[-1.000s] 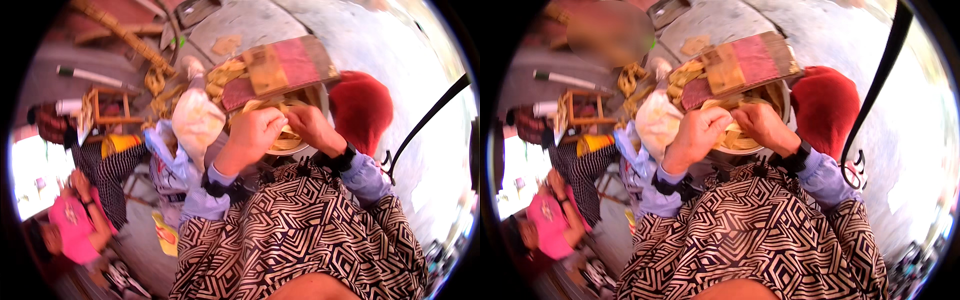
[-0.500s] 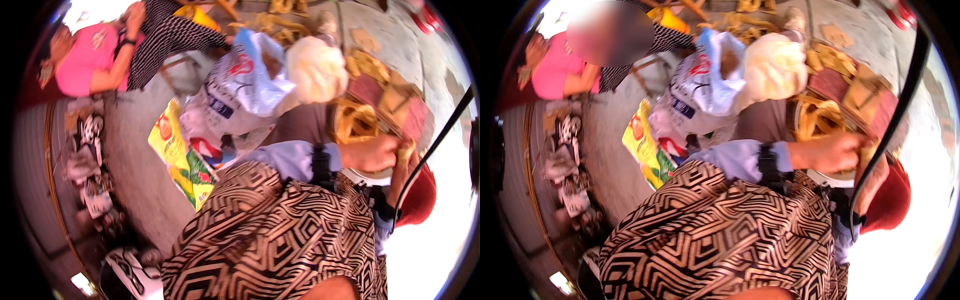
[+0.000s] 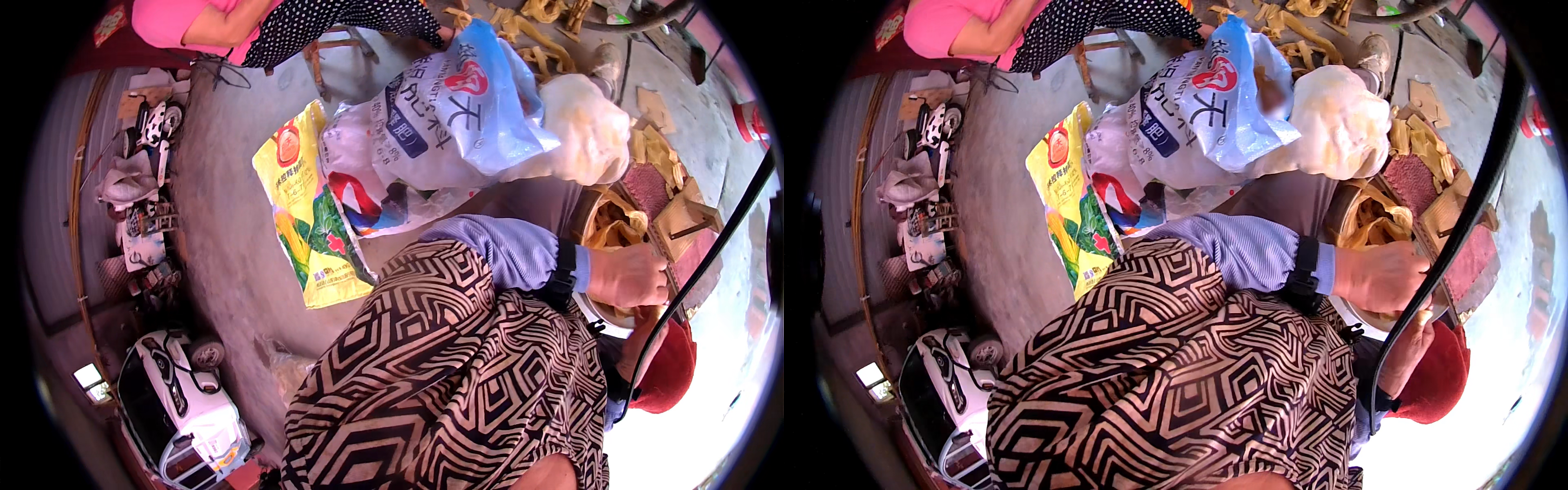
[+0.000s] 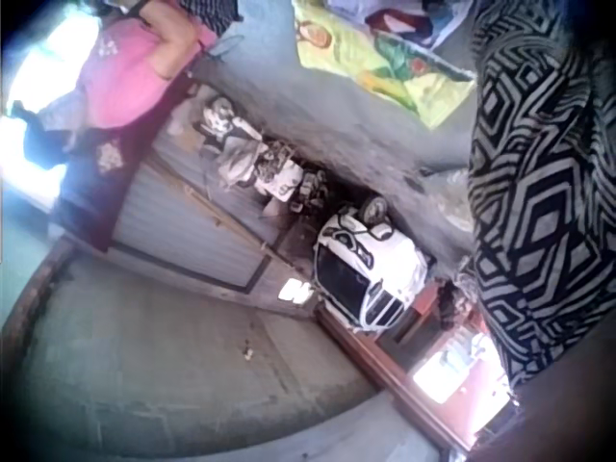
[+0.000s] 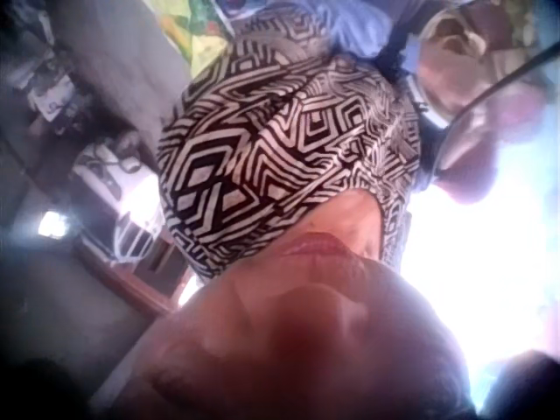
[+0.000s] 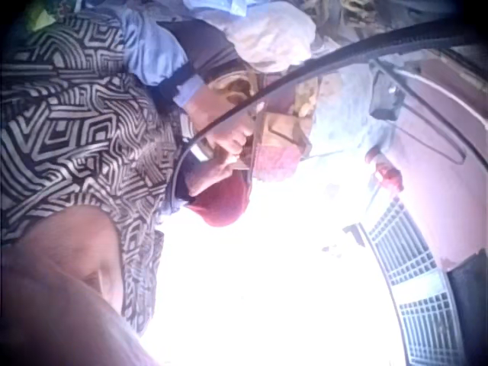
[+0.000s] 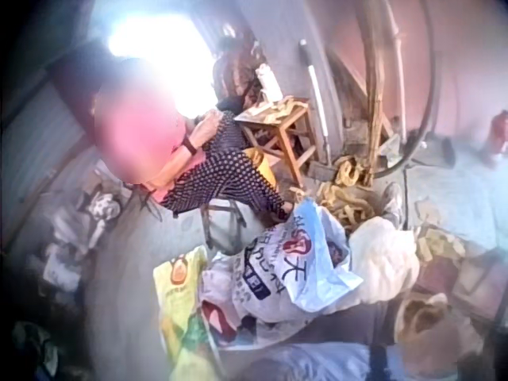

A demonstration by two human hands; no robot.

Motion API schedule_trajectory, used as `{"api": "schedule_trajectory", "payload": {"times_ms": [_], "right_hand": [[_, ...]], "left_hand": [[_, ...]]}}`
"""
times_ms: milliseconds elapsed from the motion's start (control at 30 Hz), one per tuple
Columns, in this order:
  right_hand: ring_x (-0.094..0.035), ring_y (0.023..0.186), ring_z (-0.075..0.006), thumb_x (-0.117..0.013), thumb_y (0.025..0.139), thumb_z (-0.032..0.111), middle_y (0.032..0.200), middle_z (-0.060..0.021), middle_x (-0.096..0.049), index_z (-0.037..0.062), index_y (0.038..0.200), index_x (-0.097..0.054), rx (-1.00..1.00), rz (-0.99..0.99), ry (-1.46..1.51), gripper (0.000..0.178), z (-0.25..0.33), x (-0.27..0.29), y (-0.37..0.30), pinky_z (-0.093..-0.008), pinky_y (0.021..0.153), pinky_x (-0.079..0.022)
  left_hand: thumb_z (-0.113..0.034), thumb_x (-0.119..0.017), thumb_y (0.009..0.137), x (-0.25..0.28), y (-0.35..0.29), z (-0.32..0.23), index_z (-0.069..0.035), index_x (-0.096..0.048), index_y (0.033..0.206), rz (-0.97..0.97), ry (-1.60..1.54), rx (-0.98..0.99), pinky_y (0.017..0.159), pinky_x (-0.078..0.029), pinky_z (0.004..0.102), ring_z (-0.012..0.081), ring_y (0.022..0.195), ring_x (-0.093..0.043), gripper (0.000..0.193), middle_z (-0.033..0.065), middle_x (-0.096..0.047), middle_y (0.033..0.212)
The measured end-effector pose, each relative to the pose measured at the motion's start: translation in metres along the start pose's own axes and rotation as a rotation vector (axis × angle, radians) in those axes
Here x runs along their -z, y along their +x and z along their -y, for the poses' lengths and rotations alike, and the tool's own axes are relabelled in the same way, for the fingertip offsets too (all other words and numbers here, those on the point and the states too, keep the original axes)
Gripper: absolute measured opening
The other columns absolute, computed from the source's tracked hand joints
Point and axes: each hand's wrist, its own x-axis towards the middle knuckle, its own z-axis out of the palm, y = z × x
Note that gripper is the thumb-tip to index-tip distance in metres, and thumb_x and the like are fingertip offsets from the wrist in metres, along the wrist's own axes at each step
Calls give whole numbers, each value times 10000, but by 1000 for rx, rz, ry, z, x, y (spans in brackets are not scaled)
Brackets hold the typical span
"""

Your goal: The person is weaving and tying thin strips of bamboo together by hand, picking them from a bowl and adding them to a growing bundle.

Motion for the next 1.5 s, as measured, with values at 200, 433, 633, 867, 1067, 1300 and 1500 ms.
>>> {"api": "schedule_trajectory", "payload": {"times_ms": [200, 433, 633, 867, 1067, 1300, 1500], "right_hand": [[-511, 1172, -212, -512, 964, 300, 1233, -55, -542, 54, 1255, -484, -272, 415, 812, 382, 20, -27, -10, -401, 1006, -416], [-588, 953, -145, -564, 897, 56, 1097, -39, -601, -3, 1067, -645, -98, 209, 398, 197, 27, -21, -2, -260, 830, -475], [-544, 1007, -151, -622, 820, -50, 1126, -70, -545, -41, 924, -663, 500, -219, -205, 113, 36, -29, -5, -249, 845, -447], [-556, 913, -111, -630, 837, -21, 1016, -32, -569, -53, 901, -653, 491, -398, -10, 76, 15, -11, 18, -220, 781, -457], [-576, 953, -127, -650, 871, 105, 1068, -19, -610, 46, 1208, -583, 256, -195, 61, 349, 42, 28, 25, -275, 847, -470], [-599, 926, -309, -729, 736, 186, 1012, -125, -628, 64, 1044, -624, 709, 228, -844, 348, 80, -8, 19, -409, 796, -464], [-554, 597, -128, -604, 848, 93, 631, -38, -534, 2, 865, -601, 175, 609, -600, 92, 94, 27, 9, -279, 546, -447]], "left_hand": [[-37, -608, 709, -21, 3, 5, -89, -664, 921, -200, -407, 108, 687, -478, 384, 277, 811, -596, 225, 60, -618, 811], [-24, -564, 774, -1, 2, 2, -33, -529, 1279, 163, -652, 291, 1080, -322, 413, 347, 1250, -433, 506, 122, -519, 1319], [-185, -564, 889, -19, 29, -9, -21, -580, 970, 87, -212, 361, 635, -477, 396, 337, 743, -612, 183, 141, -606, 833], [-281, -506, 977, -3, -10, -10, -67, -597, 820, 391, -1080, 986, 513, -330, 179, 24, 561, -376, 281, -49, -491, 649], [-185, -574, 927, 30, -19, 24, -23, -611, 916, 322, -151, 409, 528, -423, 320, 173, 585, -541, 166, 81, -533, 662], [-167, -610, 847, 20, 27, 11, -83, -545, 785, 249, 89, 21, 510, -445, 395, 321, 616, -591, 123, 111, -576, 680], [-175, -572, 913, 48, 30, 18, -37, -584, 829, 649, -412, 294, 533, -420, 308, 229, 589, -530, 163, 115, -507, 669]]}}
